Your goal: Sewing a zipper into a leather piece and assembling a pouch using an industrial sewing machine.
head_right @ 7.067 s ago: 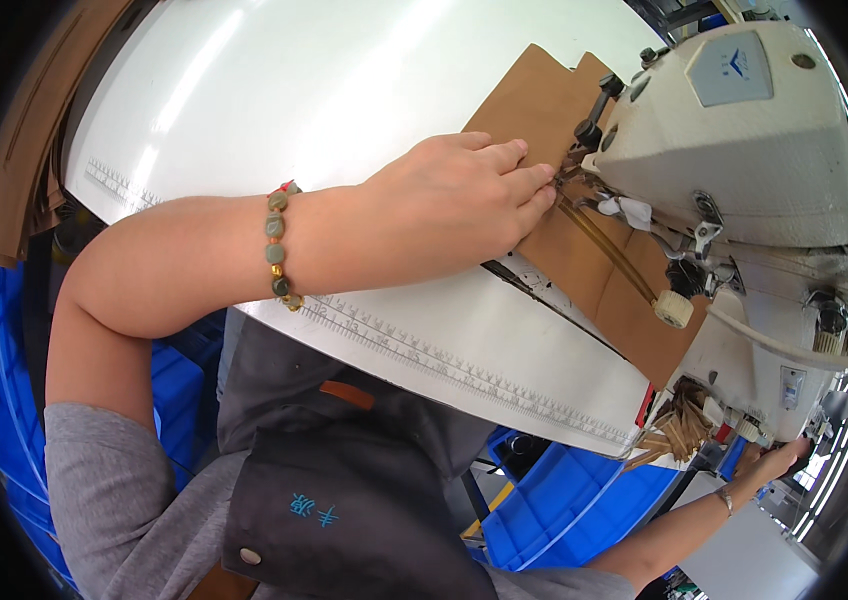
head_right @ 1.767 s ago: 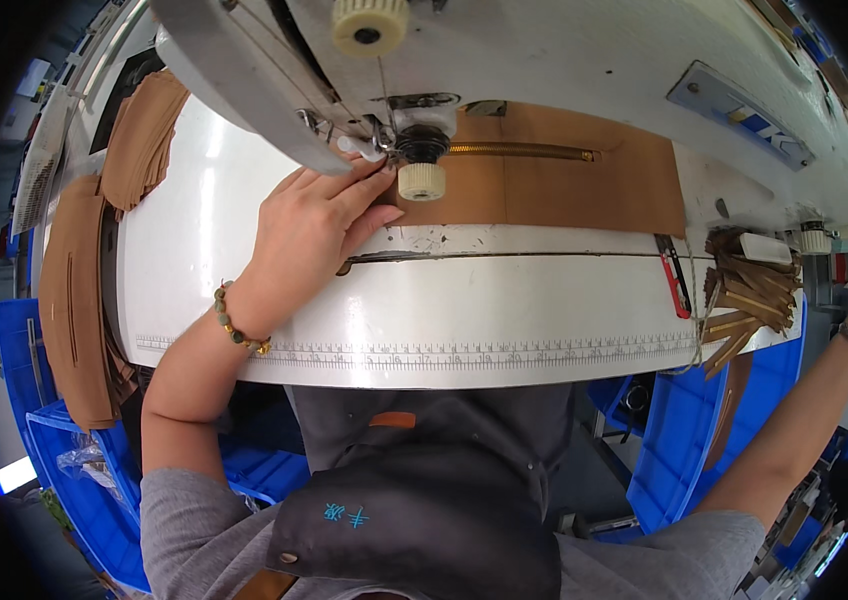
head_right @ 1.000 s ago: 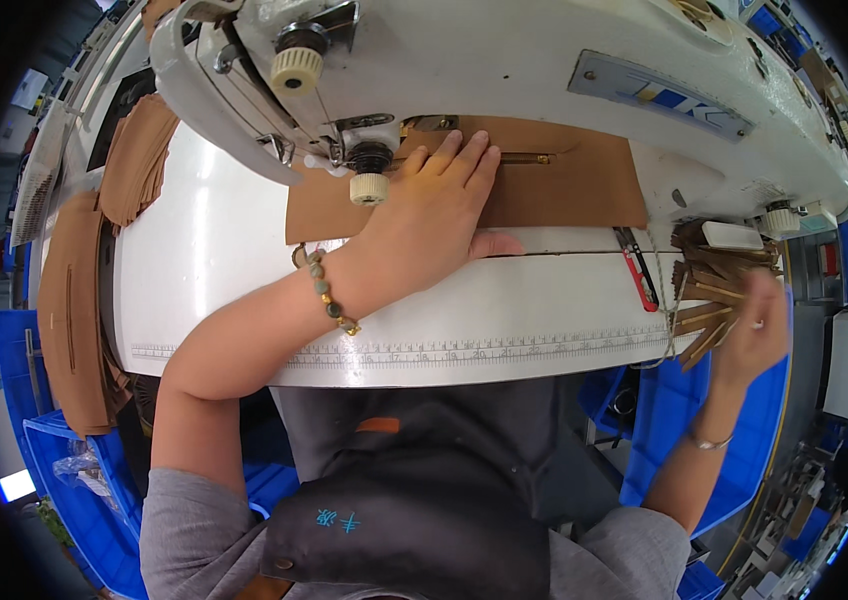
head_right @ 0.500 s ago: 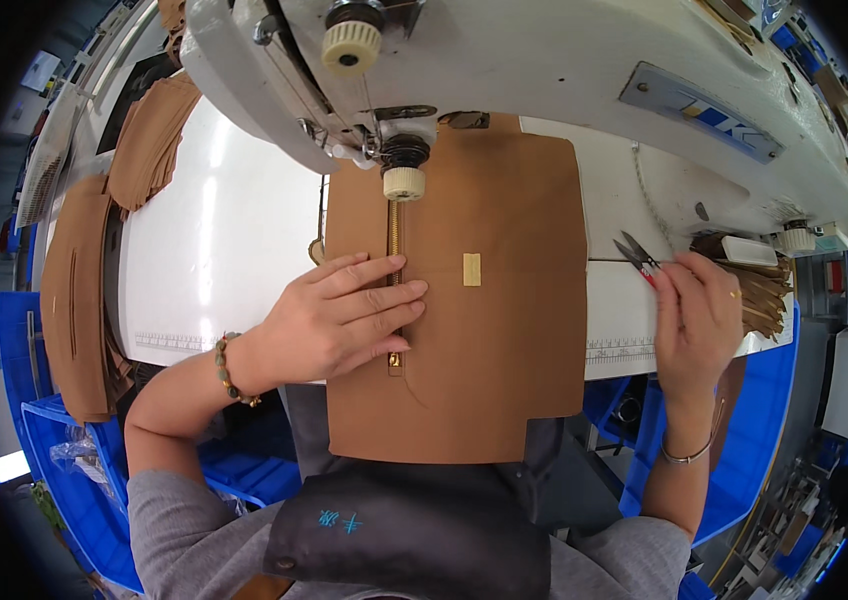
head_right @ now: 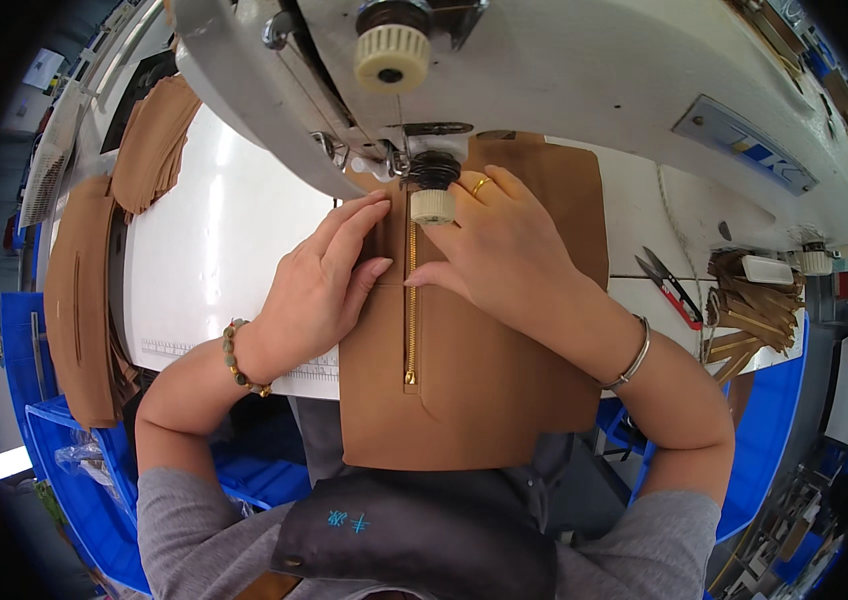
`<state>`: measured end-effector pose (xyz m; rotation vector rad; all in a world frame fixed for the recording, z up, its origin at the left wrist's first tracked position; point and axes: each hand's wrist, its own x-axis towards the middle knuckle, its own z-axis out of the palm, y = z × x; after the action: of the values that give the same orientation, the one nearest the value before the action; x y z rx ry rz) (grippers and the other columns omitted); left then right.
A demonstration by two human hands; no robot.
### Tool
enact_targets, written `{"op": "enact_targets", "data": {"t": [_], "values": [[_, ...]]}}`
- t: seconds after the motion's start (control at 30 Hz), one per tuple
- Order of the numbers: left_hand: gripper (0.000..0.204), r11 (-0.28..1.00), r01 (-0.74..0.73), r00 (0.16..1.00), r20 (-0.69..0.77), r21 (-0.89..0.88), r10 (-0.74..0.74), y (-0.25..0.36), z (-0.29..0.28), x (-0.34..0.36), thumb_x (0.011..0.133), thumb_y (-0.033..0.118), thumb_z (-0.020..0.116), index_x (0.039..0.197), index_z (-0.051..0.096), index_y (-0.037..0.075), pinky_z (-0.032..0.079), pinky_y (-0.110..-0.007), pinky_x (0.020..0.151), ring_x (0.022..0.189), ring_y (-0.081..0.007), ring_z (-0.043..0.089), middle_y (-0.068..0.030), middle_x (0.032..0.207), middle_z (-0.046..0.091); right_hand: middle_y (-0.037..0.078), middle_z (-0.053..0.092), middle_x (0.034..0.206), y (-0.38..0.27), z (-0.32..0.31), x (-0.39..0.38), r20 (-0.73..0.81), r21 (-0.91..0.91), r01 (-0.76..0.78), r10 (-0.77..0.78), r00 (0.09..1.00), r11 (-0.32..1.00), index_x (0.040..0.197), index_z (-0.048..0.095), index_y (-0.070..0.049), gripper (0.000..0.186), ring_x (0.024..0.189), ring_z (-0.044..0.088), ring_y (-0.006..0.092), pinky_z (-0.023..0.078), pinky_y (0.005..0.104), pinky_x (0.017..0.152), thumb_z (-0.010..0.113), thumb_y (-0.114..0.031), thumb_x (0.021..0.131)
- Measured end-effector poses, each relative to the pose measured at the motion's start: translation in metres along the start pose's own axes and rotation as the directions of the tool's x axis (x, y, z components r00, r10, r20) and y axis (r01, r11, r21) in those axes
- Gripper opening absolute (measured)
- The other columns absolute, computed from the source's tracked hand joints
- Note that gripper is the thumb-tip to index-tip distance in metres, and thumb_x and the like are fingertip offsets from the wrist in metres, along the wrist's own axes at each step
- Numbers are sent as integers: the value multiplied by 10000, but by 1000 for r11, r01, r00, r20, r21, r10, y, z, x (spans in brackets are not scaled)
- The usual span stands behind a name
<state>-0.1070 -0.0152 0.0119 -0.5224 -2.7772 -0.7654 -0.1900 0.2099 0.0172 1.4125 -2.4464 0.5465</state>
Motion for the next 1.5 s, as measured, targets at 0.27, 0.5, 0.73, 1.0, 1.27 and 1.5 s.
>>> {"op": "enact_targets", "data": {"t": [0.27,0.5,0.73,1.0,1.27,1.5], "values": [[611,972,-139,990,23,190,138,3,5,1,908,206,768,1436,569,-31,499,-445,1120,1359,-368,576,-186,1482,583,132,692,1036,1,2,-1,-1,-40,23,-23,1000,999,1034,757,-67,524,1088,645,323,460,470,1089,797,-519,772],[580,946,-149,987,108,287,123,9,-1,5,902,256,753,1404,615,0,461,-429,1129,1376,-328,555,-149,1492,582,103,689,1119,6,-1,-3,45,-42,9,-7,999,999,1144,734,-68,557,1157,619,300,440,487,1125,793,-492,786],[557,938,-121,992,76,325,101,14,0,6,898,306,744,1371,640,31,416,-464,1130,1370,-286,550,-102,1490,589,73,701,1157,5,-3,-2,42,-47,50,-48,998,998,1165,729,-77,560,1150,625,284,424,475,1143,788,-484,785],[564,925,-141,990,79,352,121,14,0,9,888,311,748,1360,642,20,435,-445,1098,1352,-277,563,-104,1483,595,55,710,1163,6,-4,0,47,-59,55,-52,998,997,1164,723,-61,575,1148,639,276,435,474,1136,808,-450,749],[562,918,-160,986,94,363,135,14,-1,9,892,301,742,1364,631,15,445,-412,1064,1325,-269,576,-106,1475,602,57,710,1152,5,-5,-1,29,-58,65,-64,998,996,1167,720,-56,577,1132,645,280,443,470,1129,816,-432,740],[567,911,-161,986,91,379,137,12,0,11,907,323,724,1377,620,24,444,-414,1059,1322,-253,577,-92,1469,608,67,715,1138,7,-3,1,21,-46,63,-62,998,997,1178,714,-52,585,1105,660,281,446,464,1127,816,-432,746]]}}
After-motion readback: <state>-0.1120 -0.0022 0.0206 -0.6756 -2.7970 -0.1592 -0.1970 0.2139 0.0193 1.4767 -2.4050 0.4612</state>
